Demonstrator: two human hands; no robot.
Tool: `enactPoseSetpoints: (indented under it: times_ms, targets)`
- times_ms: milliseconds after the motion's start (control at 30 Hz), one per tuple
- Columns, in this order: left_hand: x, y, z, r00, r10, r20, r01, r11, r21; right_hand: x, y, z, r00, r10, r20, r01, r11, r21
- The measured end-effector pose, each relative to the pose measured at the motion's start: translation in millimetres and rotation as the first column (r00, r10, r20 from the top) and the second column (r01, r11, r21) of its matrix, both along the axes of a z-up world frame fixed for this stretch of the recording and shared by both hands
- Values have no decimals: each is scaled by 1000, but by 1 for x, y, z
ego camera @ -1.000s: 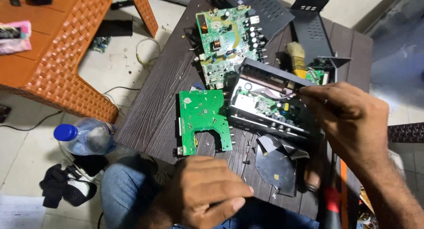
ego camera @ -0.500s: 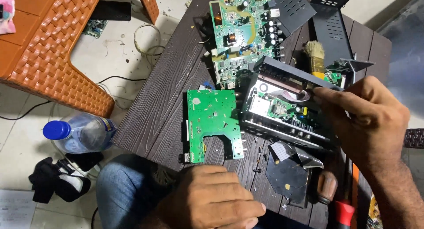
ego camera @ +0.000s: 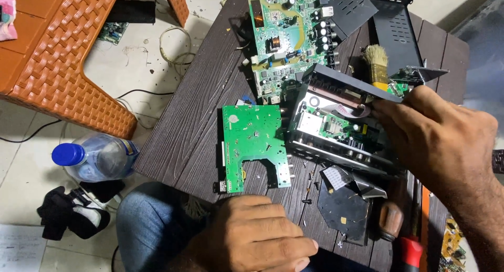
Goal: The person sits on the floor and uses a screwdriver to work on the internal components of a disassembled electronic device. They manipulate wires and circuit boards within the metal casing, then lift and rotate the device to inspect it from different angles.
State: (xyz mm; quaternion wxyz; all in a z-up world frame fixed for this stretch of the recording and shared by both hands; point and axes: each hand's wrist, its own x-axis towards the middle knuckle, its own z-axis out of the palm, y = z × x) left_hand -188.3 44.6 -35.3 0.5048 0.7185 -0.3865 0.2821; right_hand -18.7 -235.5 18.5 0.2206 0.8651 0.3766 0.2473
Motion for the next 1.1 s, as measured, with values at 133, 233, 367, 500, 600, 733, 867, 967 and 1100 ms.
enactPoseSetpoints:
  times_ms: [133,233,367,500,600,733,867,967,1100]
  targets:
    - [-1,0,3,1000,3,-1,-3,1000,3,-3,3,6,998,5,61,0,997,-80]
    - [-2,2,5,1000,-9,-22,9,1000,11,-3,3,7,999,-21,42,25,993,-114]
    - [-3,2,4,999,-27,-28,28,1000,4,-6,6,10,1000,-20,5,20,996,-89]
    - [-3,1,2,1000,-21,-21,21,1000,6,-4,6,9,999,-20,26,22,995,-95]
    - [-3,2,3,999,-21,-30,22,1000,22,-5,6,10,996,-17,87,29,990,-141]
    - [-3,3,5,1000,-21,-19,21,1000,22,-5,7,9,996,11,91,3,988,-154]
    - [-4,2,2,999,-16,-31,17,999,29,-7,10,13,995,69,68,-59,990,-132]
    - [-3,2,3,999,-22,-28,22,1000,1,-8,9,13,996,25,84,-11,985,-170]
    - [-4,2,4,999,-19,-30,20,1000,23,-6,5,9,995,41,87,-25,983,-179]
